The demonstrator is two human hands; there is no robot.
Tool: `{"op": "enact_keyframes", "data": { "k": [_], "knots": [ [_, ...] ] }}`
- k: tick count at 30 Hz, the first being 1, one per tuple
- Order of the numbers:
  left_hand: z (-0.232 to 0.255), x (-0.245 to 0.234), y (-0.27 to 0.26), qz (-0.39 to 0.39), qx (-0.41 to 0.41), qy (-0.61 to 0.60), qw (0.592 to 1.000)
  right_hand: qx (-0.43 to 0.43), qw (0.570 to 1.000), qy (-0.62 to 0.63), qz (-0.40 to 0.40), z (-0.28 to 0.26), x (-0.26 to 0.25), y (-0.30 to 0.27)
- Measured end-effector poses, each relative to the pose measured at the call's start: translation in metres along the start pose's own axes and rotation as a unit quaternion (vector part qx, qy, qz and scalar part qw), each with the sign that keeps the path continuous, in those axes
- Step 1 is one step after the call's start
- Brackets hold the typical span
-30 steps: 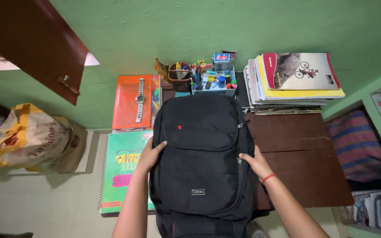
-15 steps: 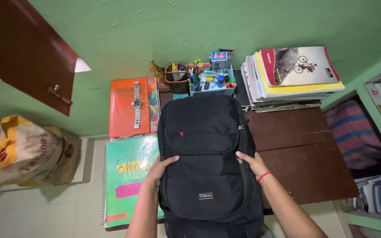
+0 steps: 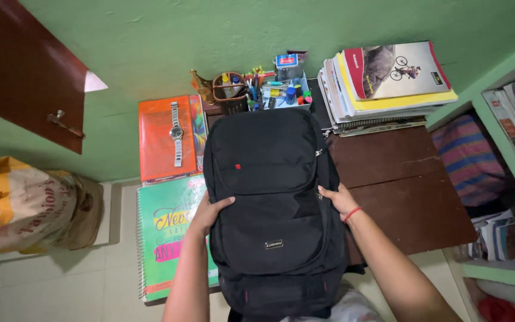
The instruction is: The person picks up two black backpacks from the floor, places them on a wooden desk, and arranges them alongside several notebooks and other stationery.
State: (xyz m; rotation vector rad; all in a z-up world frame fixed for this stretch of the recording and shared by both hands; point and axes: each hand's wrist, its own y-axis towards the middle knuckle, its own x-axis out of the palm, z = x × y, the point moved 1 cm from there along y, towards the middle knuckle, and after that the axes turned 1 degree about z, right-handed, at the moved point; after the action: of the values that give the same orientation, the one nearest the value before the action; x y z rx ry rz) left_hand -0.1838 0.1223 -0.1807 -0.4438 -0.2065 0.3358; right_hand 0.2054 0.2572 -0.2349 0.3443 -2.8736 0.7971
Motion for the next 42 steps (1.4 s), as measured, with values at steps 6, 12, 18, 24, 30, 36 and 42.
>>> {"op": "enact_keyframes", "data": {
  "k": [6, 12, 18, 24, 30, 36, 42],
  "knots": [
    [0.006, 0.015, -0.024, 0.018, -0.01, 0.001, 1.0, -0.004, 1.0, -0.022, 0.005, 0.007, -0.007, 0.0],
    [-0.008, 0.018, -0.032, 0.032, -0.018, 0.024, 0.999, -0.021, 0.999, -0.029, 0.007, 0.017, -0.018, 0.005],
    [-0.011, 0.017, -0.027, 0.057, -0.004, 0.059, 0.997, -0.048, 0.993, -0.098, 0.045, 0.005, -0.008, -0.011],
    [-0.007, 0.057, -0.073, 0.276, 0.054, 0.325, 0.903, -0.071, 0.967, -0.219, 0.112, 0.034, -0.028, -0.032],
    [-0.067, 0.094, -0.116, 0.386, 0.147, 0.444, 0.795, -0.111, 0.947, -0.287, 0.089, 0.091, -0.068, -0.052],
    [-0.115, 0.16, -0.199, 0.39, 0.175, 0.43, 0.795, -0.116, 0.933, -0.333, 0.068, 0.113, -0.087, -0.111],
    [-0.172, 0.226, -0.266, 0.306, 0.2, 0.495, 0.788, -0.233, 0.887, -0.399, 0.019, 0.165, -0.142, -0.147]
  ]
}}
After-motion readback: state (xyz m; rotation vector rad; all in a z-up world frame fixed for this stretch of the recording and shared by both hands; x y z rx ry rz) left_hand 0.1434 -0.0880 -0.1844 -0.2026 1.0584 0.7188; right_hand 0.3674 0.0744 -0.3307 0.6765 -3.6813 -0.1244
